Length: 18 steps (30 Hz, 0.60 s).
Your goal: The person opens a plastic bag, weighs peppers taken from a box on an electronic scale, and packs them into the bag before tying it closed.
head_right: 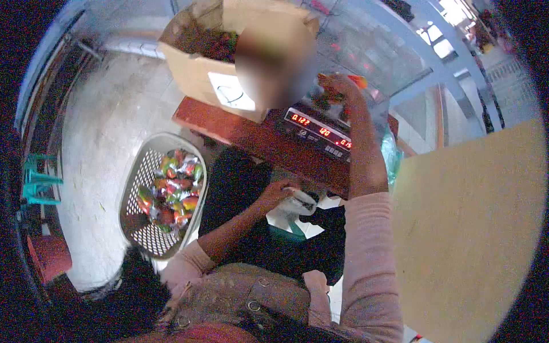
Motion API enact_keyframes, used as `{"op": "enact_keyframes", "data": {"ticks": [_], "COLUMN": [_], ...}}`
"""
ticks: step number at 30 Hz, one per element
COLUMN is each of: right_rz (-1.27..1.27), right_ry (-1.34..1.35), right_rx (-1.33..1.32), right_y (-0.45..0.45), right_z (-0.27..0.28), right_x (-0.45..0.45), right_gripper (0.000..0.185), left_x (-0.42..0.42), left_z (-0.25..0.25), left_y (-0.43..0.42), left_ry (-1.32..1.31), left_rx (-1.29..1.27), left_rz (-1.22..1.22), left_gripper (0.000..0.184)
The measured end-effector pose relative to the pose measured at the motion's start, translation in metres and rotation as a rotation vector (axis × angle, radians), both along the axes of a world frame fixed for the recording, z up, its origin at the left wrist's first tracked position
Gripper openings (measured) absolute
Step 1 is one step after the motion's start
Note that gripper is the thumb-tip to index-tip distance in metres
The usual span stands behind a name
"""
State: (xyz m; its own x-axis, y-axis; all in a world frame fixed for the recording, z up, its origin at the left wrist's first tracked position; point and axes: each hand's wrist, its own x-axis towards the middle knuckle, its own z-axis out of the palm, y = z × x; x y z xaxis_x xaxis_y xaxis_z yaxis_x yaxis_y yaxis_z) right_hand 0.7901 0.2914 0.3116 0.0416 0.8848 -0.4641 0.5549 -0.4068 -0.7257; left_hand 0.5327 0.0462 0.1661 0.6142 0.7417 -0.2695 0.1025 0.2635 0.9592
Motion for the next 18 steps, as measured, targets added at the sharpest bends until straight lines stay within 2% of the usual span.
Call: {"op": "enact_keyframes", "data": {"ticks": [2,4,6,7,8,10,12,13,15,17,18], "right_rz": [0.180,0.106,0.028,0.122,0.004,0.010,-0.287,0.012,0.280,0.198,0.147], "right_ry": [-0.270,-0.339,-0.223,-0.160,0.095,0.593,0.643,0.436,0.537,0.824,0.801], "right_rx": [0.121,0.181,0.175,0.181,0.264,0.149,0.014,0.131,0.042,-0.177,-0.181], "right_y": [-0.004,-0.006,-0.019,-0.040,-0.056,-0.131,-0.187,-0.221,-0.271,-0.300,-0.311], "right_z": [0.003,-0.014,-0.011,0.009,-0.008,0.033,0.021,0.000,-0.013,-0.010,-0.014], "right_x": [-0.011,-0.015,-0.023,-0.033,-0.024,-0.070,-0.069,-0.065,-0.069,-0.091,-0.106], "right_gripper": [0.021,0.019,0.025,0.033,0.050,0.061,0.052,0.057,0.067,0.074,0.076], "left_x": [0.005,0.007,0.000,-0.003,-0.002,0.001,0.002,0.001,-0.005,-0.011,-0.015], "left_z": [0.000,-0.007,-0.002,-0.001,-0.007,-0.022,-0.022,-0.019,0.003,0.011,0.014], "left_y": [-0.002,-0.002,-0.001,0.000,0.001,-0.001,0.007,0.008,0.004,0.002,0.000], "left_ry": [-0.014,-0.054,-0.037,-0.026,-0.070,-0.163,-0.133,-0.121,-0.201,-0.179,-0.177], "left_rx": [-0.022,-0.048,0.006,0.038,0.030,0.019,0.057,0.077,0.028,-0.032,-0.009], "left_rz": [-0.004,0.007,0.022,0.028,0.098,0.228,0.286,0.302,0.350,0.319,0.303], "left_gripper": [0.020,0.020,0.021,0.022,0.021,0.020,0.018,0.017,0.021,0.022,0.021]}}
